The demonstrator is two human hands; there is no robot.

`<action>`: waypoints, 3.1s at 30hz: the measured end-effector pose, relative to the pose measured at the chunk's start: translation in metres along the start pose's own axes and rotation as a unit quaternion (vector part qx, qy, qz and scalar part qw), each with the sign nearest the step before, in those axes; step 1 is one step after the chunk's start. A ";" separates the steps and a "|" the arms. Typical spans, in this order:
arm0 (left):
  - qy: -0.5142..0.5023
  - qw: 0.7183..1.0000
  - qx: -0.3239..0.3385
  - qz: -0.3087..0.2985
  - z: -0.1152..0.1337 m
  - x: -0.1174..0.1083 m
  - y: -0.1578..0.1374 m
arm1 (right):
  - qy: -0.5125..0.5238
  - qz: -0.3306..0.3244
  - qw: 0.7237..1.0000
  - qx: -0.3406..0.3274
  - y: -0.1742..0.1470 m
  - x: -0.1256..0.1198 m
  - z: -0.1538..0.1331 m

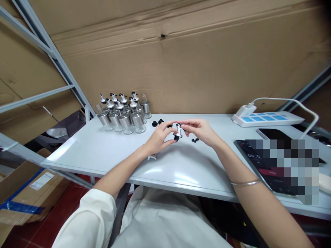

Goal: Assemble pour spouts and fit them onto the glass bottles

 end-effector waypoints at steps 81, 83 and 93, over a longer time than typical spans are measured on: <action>0.088 0.990 0.059 0.092 0.000 -0.004 -0.002 | 0.330 -0.066 0.936 0.105 -0.004 0.037 0.003; 0.095 0.990 0.047 0.097 0.000 -0.004 -0.001 | 0.295 -0.041 0.951 0.084 -0.003 0.037 0.004; 0.062 0.993 0.064 0.076 -0.004 0.000 -0.001 | 0.160 0.013 0.987 0.029 -0.003 0.039 0.009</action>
Point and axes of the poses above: each hand's wrist, its own y-axis towards the middle knuckle, its own x-axis out of the palm, z = x × y, the point moved 2 cm from there along y, towards the middle knuckle, and after that the axes turned 3 degrees about -x, right-handed, at the moved point
